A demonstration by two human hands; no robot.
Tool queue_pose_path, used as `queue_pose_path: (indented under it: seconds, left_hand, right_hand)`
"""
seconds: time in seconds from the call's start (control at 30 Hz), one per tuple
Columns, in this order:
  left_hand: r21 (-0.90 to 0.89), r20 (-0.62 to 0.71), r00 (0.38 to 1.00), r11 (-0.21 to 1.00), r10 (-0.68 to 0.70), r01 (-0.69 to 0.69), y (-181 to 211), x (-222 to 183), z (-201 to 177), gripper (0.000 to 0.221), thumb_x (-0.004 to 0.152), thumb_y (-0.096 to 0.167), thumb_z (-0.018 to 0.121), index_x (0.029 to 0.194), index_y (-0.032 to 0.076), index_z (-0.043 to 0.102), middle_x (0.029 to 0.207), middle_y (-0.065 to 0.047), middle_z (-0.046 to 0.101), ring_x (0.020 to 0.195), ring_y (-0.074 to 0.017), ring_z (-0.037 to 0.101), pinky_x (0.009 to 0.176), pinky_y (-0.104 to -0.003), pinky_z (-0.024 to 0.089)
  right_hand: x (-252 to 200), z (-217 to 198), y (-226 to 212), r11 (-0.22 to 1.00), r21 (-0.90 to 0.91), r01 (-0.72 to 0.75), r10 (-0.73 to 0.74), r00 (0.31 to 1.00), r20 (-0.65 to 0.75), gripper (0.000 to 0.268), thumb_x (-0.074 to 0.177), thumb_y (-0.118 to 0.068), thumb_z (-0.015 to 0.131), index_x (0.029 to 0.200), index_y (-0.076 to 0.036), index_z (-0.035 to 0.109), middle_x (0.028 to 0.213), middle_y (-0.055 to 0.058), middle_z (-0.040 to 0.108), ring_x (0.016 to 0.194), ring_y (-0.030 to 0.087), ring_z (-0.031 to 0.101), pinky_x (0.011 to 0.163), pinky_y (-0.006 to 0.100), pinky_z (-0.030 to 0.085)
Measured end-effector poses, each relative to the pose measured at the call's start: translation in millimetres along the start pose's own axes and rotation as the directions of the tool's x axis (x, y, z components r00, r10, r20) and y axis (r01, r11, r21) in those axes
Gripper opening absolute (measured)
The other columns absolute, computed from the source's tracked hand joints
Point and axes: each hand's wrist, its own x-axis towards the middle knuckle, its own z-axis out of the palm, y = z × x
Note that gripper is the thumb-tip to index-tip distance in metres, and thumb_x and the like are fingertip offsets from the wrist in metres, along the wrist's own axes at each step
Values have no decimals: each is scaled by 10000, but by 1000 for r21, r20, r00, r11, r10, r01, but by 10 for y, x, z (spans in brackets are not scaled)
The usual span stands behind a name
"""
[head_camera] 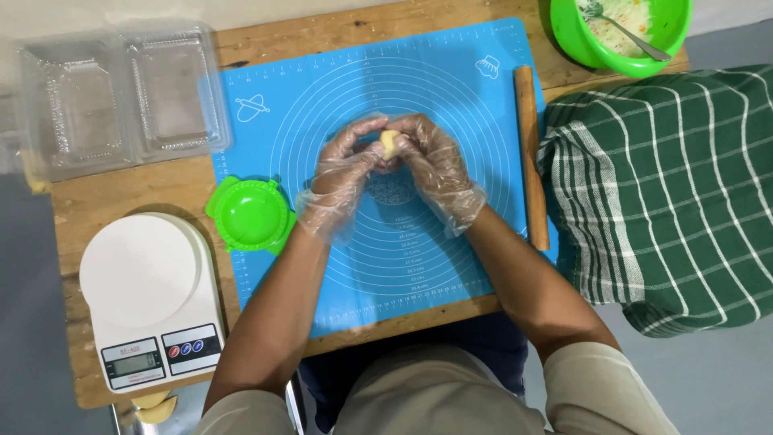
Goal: The person uncovers a bowl of dough and rolls a small portion into a ball on a silicone mat.
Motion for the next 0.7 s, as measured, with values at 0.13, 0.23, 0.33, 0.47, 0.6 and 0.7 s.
queue_pose_path:
  seconds: [0.13,0.23,0.33,0.47,0.6,0.7]
  left_hand:
    - [-84,-81,996,996,-44,37,-233,82,-88,260,975,25,698,1234,4,687,1149,-130,652,834,-130,658,685,-247,651]
    - [-101,-97,993,993,-65,56,-275,68,-70,233,955,2,710,1187,-20,689,1061,-119,656,756,-142,700,653,-262,670]
    - [-108,-95,991,991,-89,79,-290,63,-79,220,958,-10,698,1171,-55,669,1026,-155,668,710,-144,703,607,-264,669]
    - [-183,-110,987,978,-121,99,-370,64,-119,226,947,-9,717,1153,-58,637,977,-169,650,621,-190,715,524,-289,660]
    - [-271,-126,979,955,-158,119,-270,53,-85,232,982,34,679,1195,-7,594,999,-166,631,610,-192,697,526,-288,661]
    - [-242,-145,970,958,-195,156,-183,22,-73,206,978,48,694,1149,-41,622,952,-177,667,565,-184,703,484,-274,646]
  right_hand:
    - [7,79,-121,986,-124,108,-113,993,-34,553,725,7,953,1209,-1,686,1120,113,665,977,202,687,820,328,675]
    - [0,93,-22,913,-365,181,-231,968,-98,408,767,-138,949,1141,-124,786,927,30,676,813,164,690,682,291,648]
    - [-19,123,29,919,-348,188,-253,955,-152,237,808,-58,911,1017,-70,800,787,60,689,685,180,685,585,305,617]
    - [-5,84,56,977,-170,129,-158,972,-172,208,814,44,870,1004,17,790,811,155,716,718,185,706,581,320,646]
    - [52,62,194,877,-306,370,-394,919,-16,430,744,-100,961,1130,-40,782,1007,148,710,889,300,749,670,376,672]
    - [16,-72,140,797,-375,474,-496,867,41,386,800,-74,933,1123,8,740,956,168,688,842,330,738,659,402,664]
